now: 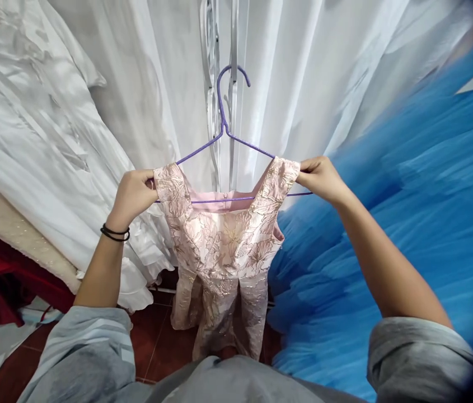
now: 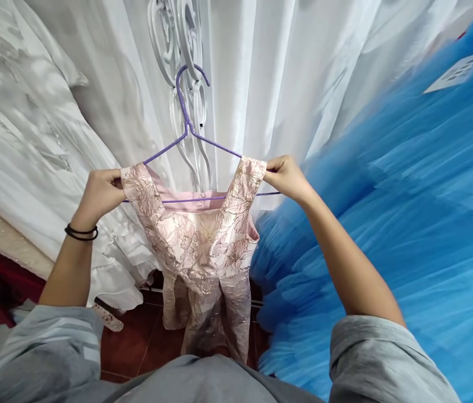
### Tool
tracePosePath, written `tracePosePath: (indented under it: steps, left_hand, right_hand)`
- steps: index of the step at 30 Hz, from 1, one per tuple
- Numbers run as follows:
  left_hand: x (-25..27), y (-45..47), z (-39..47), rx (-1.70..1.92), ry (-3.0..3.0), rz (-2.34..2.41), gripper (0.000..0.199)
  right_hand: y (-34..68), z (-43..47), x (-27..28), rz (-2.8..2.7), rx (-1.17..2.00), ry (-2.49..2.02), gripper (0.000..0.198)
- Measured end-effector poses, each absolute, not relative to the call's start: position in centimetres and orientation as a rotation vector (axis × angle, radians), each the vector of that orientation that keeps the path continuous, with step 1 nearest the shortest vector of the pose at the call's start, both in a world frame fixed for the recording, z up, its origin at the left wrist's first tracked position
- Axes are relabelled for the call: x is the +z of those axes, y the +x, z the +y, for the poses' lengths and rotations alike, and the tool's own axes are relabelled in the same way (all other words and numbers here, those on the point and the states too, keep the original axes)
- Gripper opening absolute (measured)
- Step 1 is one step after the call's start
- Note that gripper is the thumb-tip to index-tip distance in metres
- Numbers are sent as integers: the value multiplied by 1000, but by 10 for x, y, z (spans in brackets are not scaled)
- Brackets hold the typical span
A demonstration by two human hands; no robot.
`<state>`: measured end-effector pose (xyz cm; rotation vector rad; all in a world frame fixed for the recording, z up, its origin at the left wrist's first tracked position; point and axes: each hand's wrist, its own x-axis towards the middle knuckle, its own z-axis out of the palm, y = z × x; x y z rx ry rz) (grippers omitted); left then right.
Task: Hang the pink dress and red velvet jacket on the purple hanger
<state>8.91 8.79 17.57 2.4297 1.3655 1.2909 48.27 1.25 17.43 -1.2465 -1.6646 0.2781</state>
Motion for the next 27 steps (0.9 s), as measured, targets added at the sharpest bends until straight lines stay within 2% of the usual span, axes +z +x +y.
tracePosePath:
  steps: [3, 5, 7, 9, 13, 16, 20, 22, 25, 26, 27]
  left_hand:
    - [194, 75, 99, 802, 2630, 1436, 22]
    - [204, 65, 105, 668, 2642, 1350, 17]
    - [207, 60, 106, 709, 2574, 1180, 42]
    - [201, 63, 104, 819, 2486, 1042, 53]
    - [179, 82, 100, 1216, 2440, 1085, 36]
    - [170, 93, 103, 1359, 2474, 1120, 27]
    - [171, 97, 106, 1370, 2527, 1083, 32]
    - [164, 92, 105, 1415, 2642, 1054, 36]
    - [118, 74, 95, 1880, 2403, 1182, 52]
    - [91, 67, 87, 2061, 2109, 1288, 52]
    - [58, 60, 77, 2237, 1675, 1439, 42]
  right_hand:
    - [485, 10, 184, -1670, 225, -1328, 32]
    - [487, 7, 192, -1717, 250, -1377, 23]
    - [486, 3, 199, -1798, 296, -1428, 17]
    - [484, -1, 202, -1821, 306, -1492, 14]
    - [477, -7, 194, -1578, 141, -1659, 15]
    - [480, -9, 186, -1522, -8, -1587, 16]
    - [494, -15, 186, -1799, 154, -1296, 45]
    - [496, -21, 175, -1779, 147, -1226, 53]
    - [482, -43, 110, -1369, -263, -1226, 45]
    - [472, -54, 73, -1230, -381, -1229, 39]
    - [460, -66, 31, -1094, -453, -1229, 34]
